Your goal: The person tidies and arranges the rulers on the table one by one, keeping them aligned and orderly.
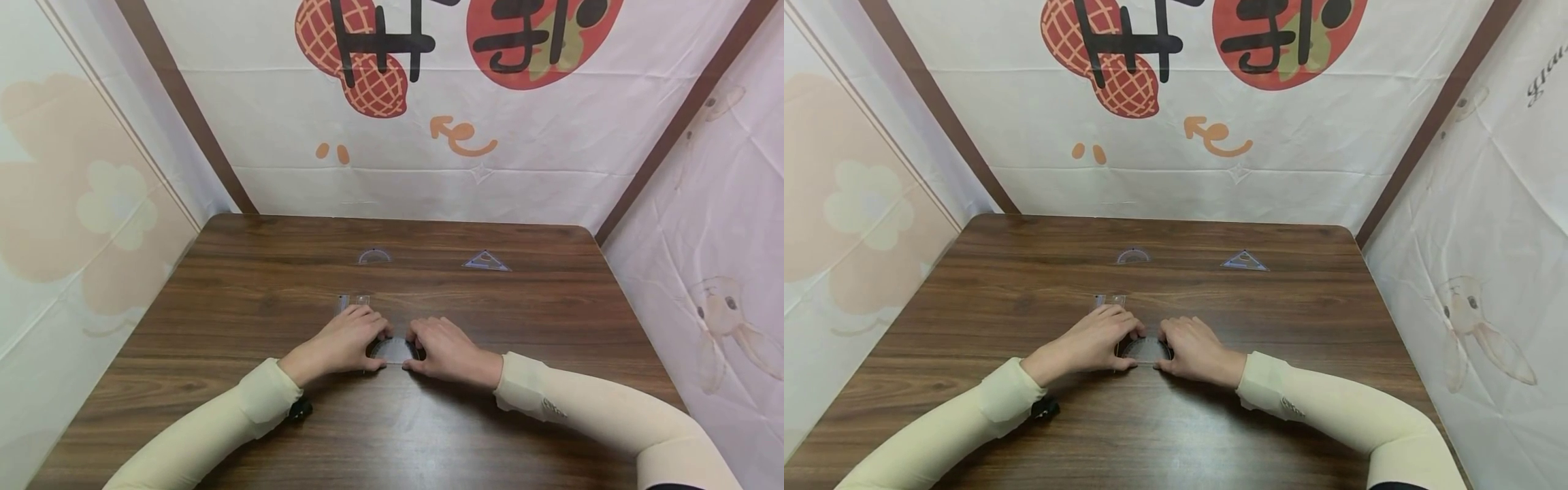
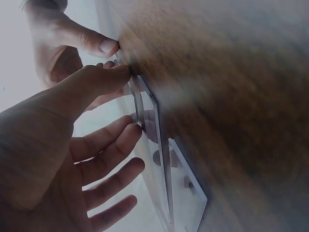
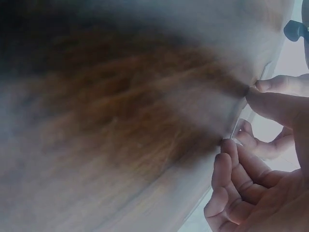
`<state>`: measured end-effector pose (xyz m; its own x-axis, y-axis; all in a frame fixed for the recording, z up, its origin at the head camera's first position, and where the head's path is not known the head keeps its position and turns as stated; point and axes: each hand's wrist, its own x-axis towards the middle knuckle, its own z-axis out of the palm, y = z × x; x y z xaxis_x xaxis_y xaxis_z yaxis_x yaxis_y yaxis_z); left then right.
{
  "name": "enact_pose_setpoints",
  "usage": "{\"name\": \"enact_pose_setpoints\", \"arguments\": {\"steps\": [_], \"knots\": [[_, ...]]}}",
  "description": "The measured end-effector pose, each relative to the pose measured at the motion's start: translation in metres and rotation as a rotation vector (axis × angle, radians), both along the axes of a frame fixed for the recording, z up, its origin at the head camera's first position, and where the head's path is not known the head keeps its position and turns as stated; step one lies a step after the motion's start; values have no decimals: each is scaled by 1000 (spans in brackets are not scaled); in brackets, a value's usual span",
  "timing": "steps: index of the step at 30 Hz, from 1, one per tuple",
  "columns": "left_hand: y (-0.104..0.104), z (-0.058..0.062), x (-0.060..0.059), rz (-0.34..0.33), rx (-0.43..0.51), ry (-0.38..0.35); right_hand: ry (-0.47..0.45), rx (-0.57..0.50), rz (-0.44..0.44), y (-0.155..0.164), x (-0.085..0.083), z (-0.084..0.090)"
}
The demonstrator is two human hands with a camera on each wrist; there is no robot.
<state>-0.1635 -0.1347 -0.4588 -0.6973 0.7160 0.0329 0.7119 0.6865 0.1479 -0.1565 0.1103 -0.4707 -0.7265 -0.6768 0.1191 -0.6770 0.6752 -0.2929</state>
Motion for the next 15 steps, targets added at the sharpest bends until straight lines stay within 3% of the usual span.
{"name": "enact_pose_setpoints", "arguments": {"steps": [15], "knots": [[-2,1,0,-12,1,12,3,14,-2,-1,0,1]]}}
